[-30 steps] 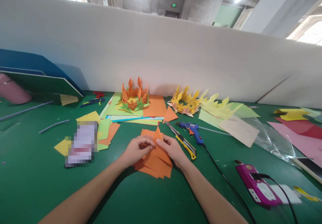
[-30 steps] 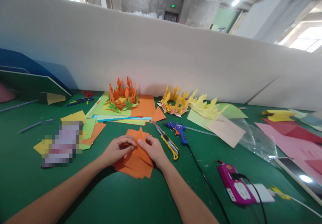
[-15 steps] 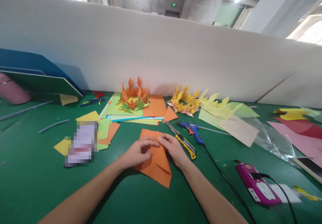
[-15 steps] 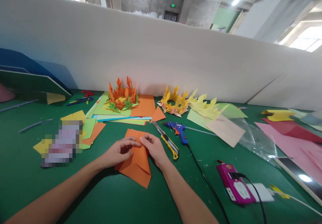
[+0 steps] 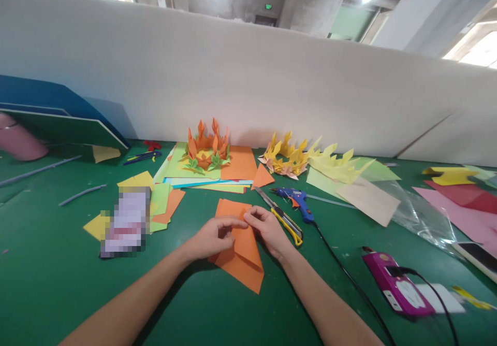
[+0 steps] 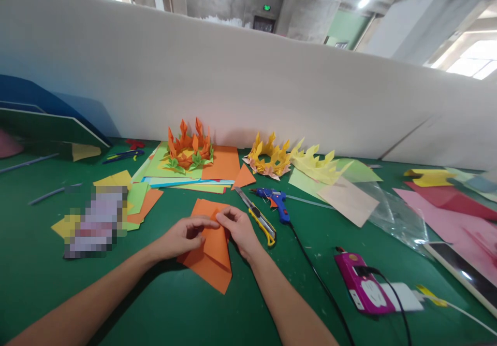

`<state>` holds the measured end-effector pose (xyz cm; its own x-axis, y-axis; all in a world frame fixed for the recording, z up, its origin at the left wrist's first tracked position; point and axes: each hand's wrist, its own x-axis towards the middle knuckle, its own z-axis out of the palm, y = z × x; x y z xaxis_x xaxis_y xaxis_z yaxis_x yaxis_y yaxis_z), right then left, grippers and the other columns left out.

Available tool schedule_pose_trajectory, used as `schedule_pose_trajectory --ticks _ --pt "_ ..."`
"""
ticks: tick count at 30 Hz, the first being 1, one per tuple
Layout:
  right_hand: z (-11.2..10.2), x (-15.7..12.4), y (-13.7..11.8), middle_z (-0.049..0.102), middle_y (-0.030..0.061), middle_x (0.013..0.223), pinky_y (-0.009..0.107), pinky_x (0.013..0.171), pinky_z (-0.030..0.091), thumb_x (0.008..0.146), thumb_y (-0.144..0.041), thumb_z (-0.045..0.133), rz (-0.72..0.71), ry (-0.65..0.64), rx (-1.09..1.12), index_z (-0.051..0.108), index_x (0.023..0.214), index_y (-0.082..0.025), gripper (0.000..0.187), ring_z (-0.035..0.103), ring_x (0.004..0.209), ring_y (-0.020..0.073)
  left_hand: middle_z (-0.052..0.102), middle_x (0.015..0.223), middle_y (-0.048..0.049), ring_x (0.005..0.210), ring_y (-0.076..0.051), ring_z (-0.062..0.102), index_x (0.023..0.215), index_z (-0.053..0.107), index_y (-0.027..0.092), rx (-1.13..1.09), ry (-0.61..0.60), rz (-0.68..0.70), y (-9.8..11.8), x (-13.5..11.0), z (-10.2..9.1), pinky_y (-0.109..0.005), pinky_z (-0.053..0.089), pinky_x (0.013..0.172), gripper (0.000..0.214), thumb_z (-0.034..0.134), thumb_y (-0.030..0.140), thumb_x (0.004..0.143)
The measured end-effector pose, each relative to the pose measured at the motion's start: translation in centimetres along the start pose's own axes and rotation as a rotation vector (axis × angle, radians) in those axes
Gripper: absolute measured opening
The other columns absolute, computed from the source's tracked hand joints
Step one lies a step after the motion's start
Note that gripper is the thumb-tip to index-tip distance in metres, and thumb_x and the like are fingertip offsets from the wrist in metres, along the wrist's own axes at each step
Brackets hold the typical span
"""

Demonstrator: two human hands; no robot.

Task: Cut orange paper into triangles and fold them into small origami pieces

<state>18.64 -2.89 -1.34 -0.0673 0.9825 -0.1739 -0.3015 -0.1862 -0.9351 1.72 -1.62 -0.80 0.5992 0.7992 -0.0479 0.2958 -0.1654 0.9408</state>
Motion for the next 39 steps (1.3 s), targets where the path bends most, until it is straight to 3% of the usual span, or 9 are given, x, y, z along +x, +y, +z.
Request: schedule_pose_trajectory --ticks 6,18,30,39 --pt "-0.21 0.12 0.19 0.052 -0.0055 0.053 0.024 0.051 0.03 0.053 -0.048 0.079 0.016 -0.011 -0.002 0.058 0.059 -0.018 0.037 0.04 0.049 0.0085 0.06 0.078 -0.0022 0.056 -0.009 0.039 0.102 0.067 0.014 0.053 -0.019 0.001 0.32 -0.11 -0.05 -0.021 0.033 0.054 0.045 0.047 0.01 0.062" --pt "-0.36 0.13 0.16 0.05 -0.006 0.051 0.023 0.048 0.027 0.051 -0.046 0.081 0.028 0.003 0.036 0.058 0.057 -0.018 0.037 0.037 0.046 0.0073 0.064 0.111 -0.0072 0.06 -0.009 0.045 0.107 0.065 0.016 0.078 -0.066 0.067 0.56 -0.22 0.02 -0.021 0.039 0.057 0.051 0.045 0.007 0.061" --pt "-0.33 0.24 -0.06 0.047 -0.0072 0.045 0.022 0.047 0.024 0.047 -0.049 0.082 0.044 0.022 0.057 0.061 0.057 -0.016 0.04 0.036 0.044 0.006 0.062 0.115 -0.0082 0.067 -0.011 0.051 0.115 0.061 0.016 0.1 -0.108 0.104 0.32 -0.29 -0.04 -0.021 0.041 0.061 0.059 0.044 0.003 0.06" --pt "-0.13 0.04 -0.48 0.048 -0.0071 0.048 0.023 0.051 0.028 0.046 -0.038 0.081 0.044 0.021 0.089 0.058 0.055 -0.017 0.032 0.037 0.047 0.0071 0.058 0.125 -0.0083 0.07 -0.012 0.052 0.12 0.058 0.018 0.117 -0.142 0.12 0.44 -0.42 -0.03 -0.023 0.043 0.063 0.064 0.044 0.003 0.06"
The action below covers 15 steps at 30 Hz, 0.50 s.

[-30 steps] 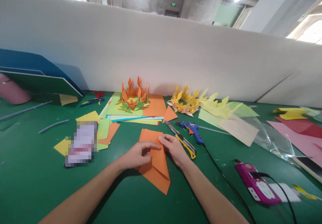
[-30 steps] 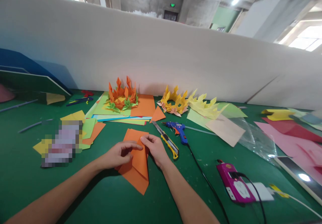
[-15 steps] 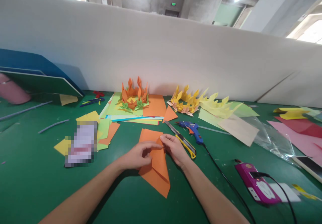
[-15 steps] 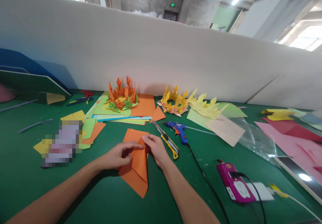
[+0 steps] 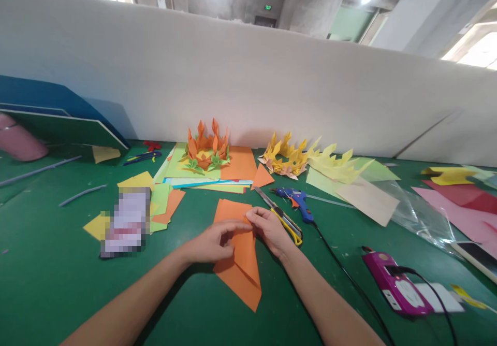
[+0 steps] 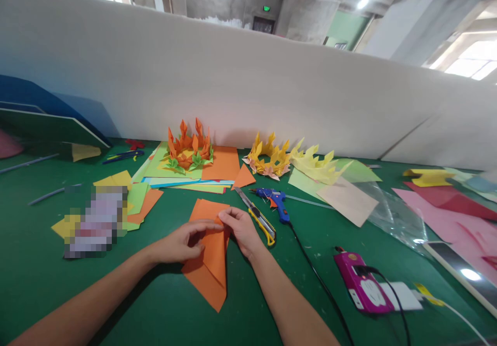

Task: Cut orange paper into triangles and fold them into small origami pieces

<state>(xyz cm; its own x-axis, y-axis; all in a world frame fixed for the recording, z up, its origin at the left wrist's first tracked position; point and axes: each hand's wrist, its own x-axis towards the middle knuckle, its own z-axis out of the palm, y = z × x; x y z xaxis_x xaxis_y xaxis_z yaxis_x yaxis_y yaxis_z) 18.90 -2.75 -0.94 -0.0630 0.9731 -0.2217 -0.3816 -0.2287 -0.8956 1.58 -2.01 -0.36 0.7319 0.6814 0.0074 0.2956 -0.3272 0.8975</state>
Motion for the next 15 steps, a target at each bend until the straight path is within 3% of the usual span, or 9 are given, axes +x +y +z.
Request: schedule_pose_trajectory --ticks 7,15 --pt "-0.04 0.18 0.08 0.043 -0.0075 0.046 0.023 0.049 0.026 0.051 -0.033 0.075 -0.01 0.028 0.001 0.05 0.047 -0.019 0.029 0.034 0.047 0.0075 0.062 0.12 -0.0053 0.07 -0.012 0.053 0.119 0.06 0.02 0.029 -0.026 0.019 0.84 0.02 -0.11 -0.021 0.043 0.064 0.064 0.043 0.002 0.06" --pt "0.17 0.36 0.15 0.047 -0.007 0.053 0.023 0.049 0.028 0.048 -0.053 0.079 -0.015 0.04 0.012 0.055 0.061 -0.019 0.043 0.038 0.049 0.008 0.059 0.119 -0.0079 0.077 -0.014 0.054 0.125 0.055 0.02 -0.051 0.035 -0.013 -0.02 0.1 0.12 -0.024 0.045 0.068 0.064 0.045 0.004 0.063"
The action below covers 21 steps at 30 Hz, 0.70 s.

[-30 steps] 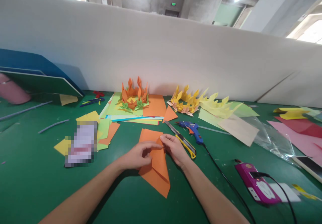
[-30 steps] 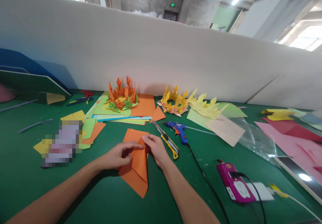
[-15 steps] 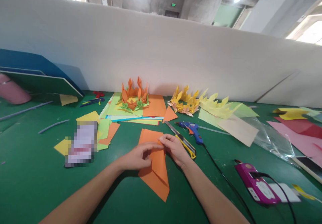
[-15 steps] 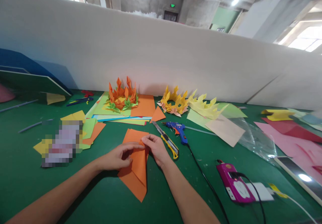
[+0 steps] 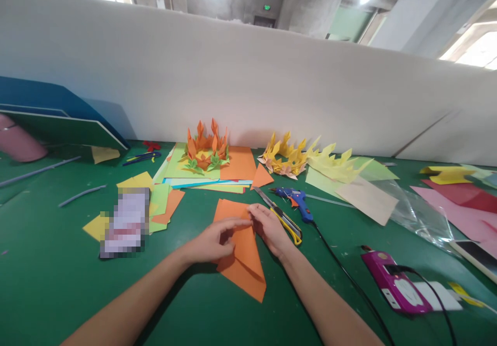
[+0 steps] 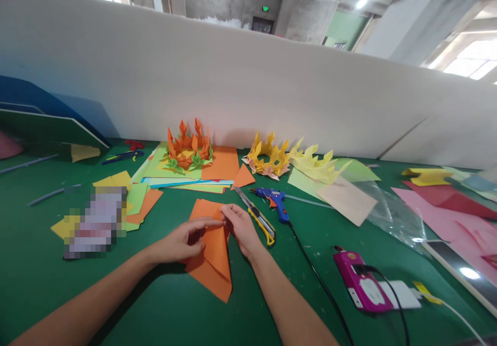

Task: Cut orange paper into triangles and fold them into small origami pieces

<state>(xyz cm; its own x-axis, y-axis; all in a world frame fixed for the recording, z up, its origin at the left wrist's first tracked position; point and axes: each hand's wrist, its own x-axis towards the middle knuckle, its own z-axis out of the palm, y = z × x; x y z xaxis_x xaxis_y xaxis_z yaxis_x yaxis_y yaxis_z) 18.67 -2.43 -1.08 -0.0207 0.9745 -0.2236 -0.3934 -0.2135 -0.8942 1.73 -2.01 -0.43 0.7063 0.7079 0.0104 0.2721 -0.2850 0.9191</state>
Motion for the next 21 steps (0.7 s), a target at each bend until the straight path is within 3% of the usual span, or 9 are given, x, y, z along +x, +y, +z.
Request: schedule_pose_trajectory --ticks 6,13,21 --pt "0.0 -0.3 0.0 0.05 -0.0067 0.054 0.023 0.05 0.03 0.051 -0.055 0.078 0.012 -0.053 -0.024 0.053 0.063 -0.02 0.045 0.041 0.05 0.0084 0.052 0.123 -0.0072 0.083 -0.014 0.052 0.129 0.05 0.023 -0.1 0.117 -0.031 -0.2 0.1 -0.3 -0.024 0.045 0.07 0.069 0.048 0.006 0.062" --pt "-0.2 -0.6 0.1 0.052 -0.0057 0.055 0.024 0.054 0.033 0.053 -0.05 0.078 0.015 -0.102 -0.163 0.054 0.059 -0.019 0.04 0.044 0.054 0.0103 0.049 0.125 -0.0063 0.084 -0.014 0.049 0.13 0.049 0.027 -0.184 0.103 -0.025 -0.7 0.1 -0.2 -0.023 0.043 0.068 0.071 0.05 0.007 0.062" --pt "-0.3 -0.4 0.2 0.053 -0.0052 0.057 0.024 0.054 0.03 0.056 -0.045 0.076 -0.019 -0.102 -0.187 0.054 0.057 -0.019 0.034 0.043 0.055 0.0109 0.058 0.111 -0.0056 0.066 -0.009 0.044 0.132 0.047 0.024 -0.35 0.186 -0.084 0.3 0.0 -1.1 -0.021 0.039 0.06 0.069 0.057 0.013 0.064"
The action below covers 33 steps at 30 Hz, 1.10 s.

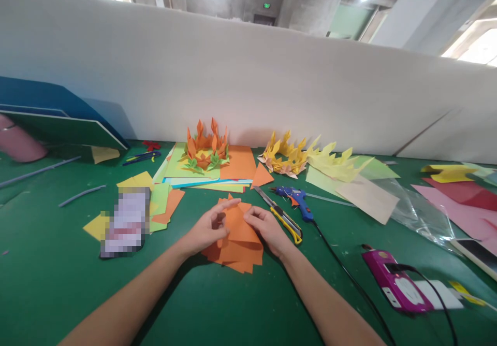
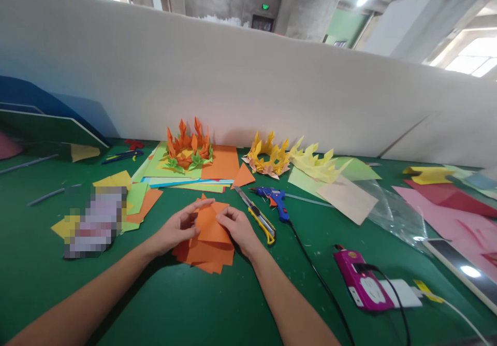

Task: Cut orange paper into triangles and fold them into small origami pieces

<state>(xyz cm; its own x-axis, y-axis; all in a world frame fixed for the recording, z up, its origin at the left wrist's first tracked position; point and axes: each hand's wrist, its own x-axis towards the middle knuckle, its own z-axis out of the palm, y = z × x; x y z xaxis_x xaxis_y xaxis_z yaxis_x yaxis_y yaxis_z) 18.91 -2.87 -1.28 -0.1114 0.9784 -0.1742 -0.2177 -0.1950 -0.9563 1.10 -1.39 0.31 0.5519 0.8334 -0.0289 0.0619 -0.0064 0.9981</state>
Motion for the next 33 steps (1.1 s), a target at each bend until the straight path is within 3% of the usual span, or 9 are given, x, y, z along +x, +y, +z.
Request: schedule_pose_trajectory --ticks 7,13,16,22,25,29,33 --pt "0.0 0.2 0.1 0.046 -0.0074 0.051 0.023 0.051 0.027 0.058 -0.04 0.074 -0.024 0.007 -0.039 0.052 0.054 -0.019 0.031 0.036 0.05 0.0083 0.064 0.106 -0.0032 0.058 -0.007 0.046 0.125 0.054 0.022 -0.225 0.227 -0.05 0.1 0.4 -0.9 -0.018 0.036 0.05 0.07 0.054 0.01 0.056" --pt "0.1 0.1 -0.1 0.048 -0.0077 0.048 0.023 0.049 0.029 0.059 -0.042 0.071 0.011 -0.007 -0.089 0.05 0.057 -0.019 0.031 0.039 0.046 0.008 0.066 0.109 -0.0039 0.065 -0.01 0.054 0.116 0.063 0.019 -0.407 0.388 -0.018 0.7 0.5 -1.4 -0.018 0.04 0.054 0.067 0.052 0.01 0.05" --pt "0.0 0.1 -0.1 0.049 -0.0075 0.048 0.022 0.048 0.029 0.059 -0.043 0.071 0.016 -0.013 -0.079 0.05 0.057 -0.019 0.032 0.04 0.045 0.0077 0.067 0.11 -0.0043 0.076 -0.014 0.058 0.11 0.067 0.018 -0.412 0.431 0.019 0.8 0.6 -1.5 -0.019 0.041 0.056 0.062 0.053 0.011 0.05" --pt "0.0 0.2 0.1 0.047 -0.0086 0.046 0.021 0.045 0.028 0.061 -0.042 0.07 0.007 -0.002 -0.061 0.05 0.059 -0.019 0.031 0.038 0.043 0.0066 0.063 0.118 -0.0032 0.106 -0.022 0.056 0.098 0.07 0.022 -0.395 0.52 0.064 0.3 0.8 -1.3 -0.024 0.047 0.077 0.044 0.068 0.016 0.054" --pt "0.0 0.2 0.1 0.047 -0.0085 0.046 0.02 0.045 0.028 0.06 -0.039 0.07 0.01 0.005 -0.033 0.05 0.059 -0.018 0.029 0.039 0.042 0.006 0.063 0.117 -0.0053 0.096 -0.02 0.06 0.101 0.068 0.021 -0.358 0.55 0.051 -0.1 1.0 -1.1 -0.025 0.048 0.074 0.046 0.076 0.024 0.056" --pt "-0.2 0.2 0.1 0.047 -0.008 0.046 0.019 0.044 0.03 0.06 -0.037 0.071 0.02 -0.001 0.021 0.05 0.058 -0.018 0.028 0.04 0.042 0.0054 0.068 0.093 -0.0041 0.071 -0.016 0.063 0.114 0.06 0.019 -0.431 0.595 0.028 -0.4 1.2 -1.4 -0.026 0.051 0.064 0.064 0.08 0.029 0.054" --pt "-0.3 0.3 0.1 0.052 -0.0055 0.053 0.02 0.043 0.034 0.062 -0.046 0.07 0.017 -0.01 0.054 0.051 0.061 -0.018 0.034 0.044 0.043 0.0059 0.067 0.084 -0.0004 0.072 -0.014 0.064 0.118 0.057 0.021 -0.526 0.708 0.103 -0.2 1.4 -2.0 -0.025 0.052 0.068 0.068 0.079 0.024 0.053"
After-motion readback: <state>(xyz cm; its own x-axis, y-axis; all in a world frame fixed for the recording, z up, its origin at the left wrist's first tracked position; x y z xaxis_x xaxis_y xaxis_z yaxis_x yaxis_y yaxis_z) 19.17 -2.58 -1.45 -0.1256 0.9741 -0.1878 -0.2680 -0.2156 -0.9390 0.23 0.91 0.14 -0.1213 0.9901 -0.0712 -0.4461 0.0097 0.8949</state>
